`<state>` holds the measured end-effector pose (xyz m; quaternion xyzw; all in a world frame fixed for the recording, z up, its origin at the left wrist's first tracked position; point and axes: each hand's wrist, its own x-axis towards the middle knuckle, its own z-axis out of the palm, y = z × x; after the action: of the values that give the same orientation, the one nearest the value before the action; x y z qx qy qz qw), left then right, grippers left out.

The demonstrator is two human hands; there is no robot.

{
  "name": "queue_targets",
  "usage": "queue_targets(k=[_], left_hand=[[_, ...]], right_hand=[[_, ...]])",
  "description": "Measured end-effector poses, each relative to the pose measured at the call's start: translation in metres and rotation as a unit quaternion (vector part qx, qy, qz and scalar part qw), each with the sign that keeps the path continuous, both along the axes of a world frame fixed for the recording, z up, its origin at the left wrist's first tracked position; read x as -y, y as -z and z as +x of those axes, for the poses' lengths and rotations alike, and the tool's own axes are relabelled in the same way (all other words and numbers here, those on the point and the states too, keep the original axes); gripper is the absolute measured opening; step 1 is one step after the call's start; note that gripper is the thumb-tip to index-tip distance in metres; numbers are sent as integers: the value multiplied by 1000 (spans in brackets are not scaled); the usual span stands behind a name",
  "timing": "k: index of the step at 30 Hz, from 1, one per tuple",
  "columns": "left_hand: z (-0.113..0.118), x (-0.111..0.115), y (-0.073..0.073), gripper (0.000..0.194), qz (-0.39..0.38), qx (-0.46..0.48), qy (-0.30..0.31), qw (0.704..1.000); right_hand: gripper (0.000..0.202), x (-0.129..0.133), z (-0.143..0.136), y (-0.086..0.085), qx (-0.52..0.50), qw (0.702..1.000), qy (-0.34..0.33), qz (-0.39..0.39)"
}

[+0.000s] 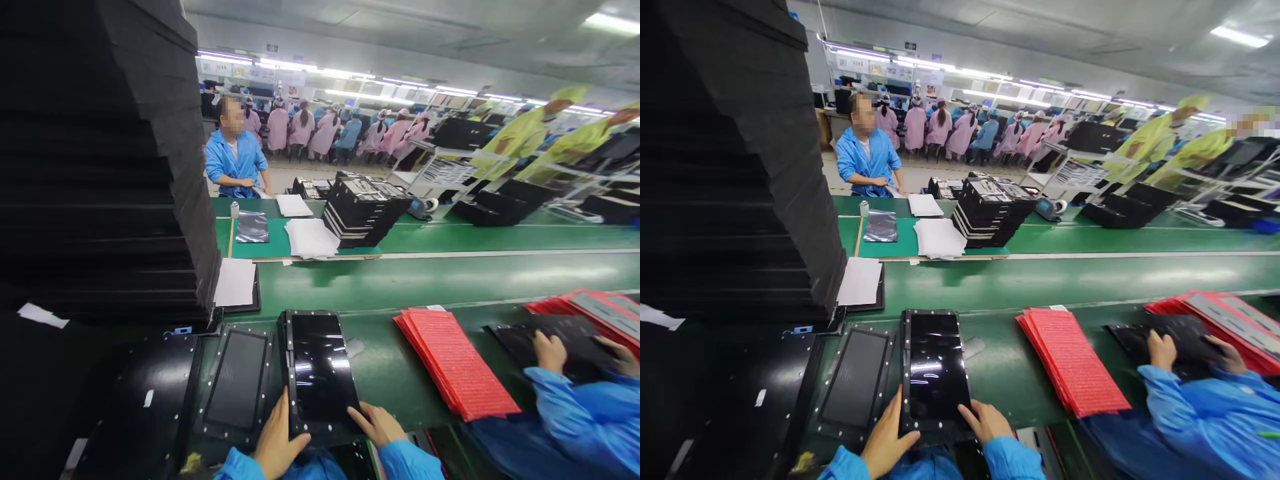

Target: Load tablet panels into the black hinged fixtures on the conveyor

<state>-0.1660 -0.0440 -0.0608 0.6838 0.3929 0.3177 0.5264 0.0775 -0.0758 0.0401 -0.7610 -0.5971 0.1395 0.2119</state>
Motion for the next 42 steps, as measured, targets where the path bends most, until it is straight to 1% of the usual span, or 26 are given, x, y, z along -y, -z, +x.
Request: queue_targets(k=[1, 2, 3, 4, 6, 8, 10, 12, 14, 16, 18, 20, 21, 22, 23, 25, 26, 28, 29, 30, 32, 34, 36, 38, 40, 42], left_hand=[[2, 0, 0, 90, -11, 13, -12, 1000], [5, 1, 1, 88, -19, 30, -26, 999], [8, 1, 2, 86, -26, 48, -41, 998], [12, 1, 4, 85, -31, 67, -56, 996], [21, 2, 8, 83, -45, 100, -87, 990], [30, 3, 13, 82, -61, 123, -114, 984], [38, 3, 19, 80, -72, 133, -135, 979], [43, 3, 26, 78, -79, 123, -144, 979], [46, 5, 33, 75, -77, 102, -160, 979], [47, 12, 37, 71, -64, 83, -188, 977], [46, 19, 35, 67, -58, 72, -214, 972], [44, 17, 26, 68, -66, 76, -216, 971], [43, 10, 18, 70, -67, 82, -215, 971], [42, -3, 8, 73, -60, 88, -218, 970], [41, -21, -4, 76, -45, 89, -226, 969], [38, -68, -33, 76, -3, 74, -262, 962], [36, -93, -50, 72, 10, 62, -281, 958], [34, -136, -77, 57, 7, 54, -292, 955], [35, -151, -86, 50, 5, 54, -293, 955], [36, -161, -91, 44, 3, 56, -294, 954], [41, -167, -90, 38, 11, 64, -301, 951], [46, -162, -83, 41, 27, 75, -313, 946], [50, -156, -81, 47, 41, 79, -327, 941], [54, -154, -87, 54, 32, 59, -341, 938], [57, -151, -99, 58, 11, 4, -372, 928], [60, -135, -108, 62, 22, -80, -388, 918]], right_hand=[[43, -2, 5, 2, 85, 995, -28, 32], [40, -3, 9, 6, 130, 988, -49, 63], [37, -4, 12, 12, 131, 985, -55, 97], [37, -4, 13, 20, 111, 984, -47, 133], [51, -1, 13, 39, 12, 985, -1, 173], [65, 3, 11, 56, -113, 976, 56, 178], [70, 7, 12, 68, -221, 957, 81, 168], [70, 9, 16, 73, -298, 941, 67, 146], [67, 11, 22, 78, -344, 931, 36, 120], [65, 14, 27, 84, -353, 927, 19, 125], [63, 16, 31, 89, -334, 931, 12, 144], [65, 11, 35, 89, -316, 939, -13, 137], [68, 3, 37, 86, -313, 942, -40, 119], [72, -10, 40, 81, -310, 943, -70, 99], [76, -27, 43, 72, -307, 943, -97, 84], [79, -75, 44, 48, -295, 943, -139, 65], [78, -102, 42, 34, -292, 944, -142, 65], [74, -151, 36, 8, -307, 938, -136, 81], [73, -171, 32, -1, -317, 935, -130, 89], [71, -185, 28, -7, -329, 931, -125, 94], [67, -199, 24, -8, -347, 926, -110, 100], [59, -199, 23, -3, -352, 924, -97, 116], [51, -195, 24, 0, -342, 925, -90, 136], [44, -195, 24, -2, -329, 930, -89, 135], [41, -200, 22, -5, -320, 936, -89, 118], [43, -205, 19, -8, -320, 937, -92, 105]])
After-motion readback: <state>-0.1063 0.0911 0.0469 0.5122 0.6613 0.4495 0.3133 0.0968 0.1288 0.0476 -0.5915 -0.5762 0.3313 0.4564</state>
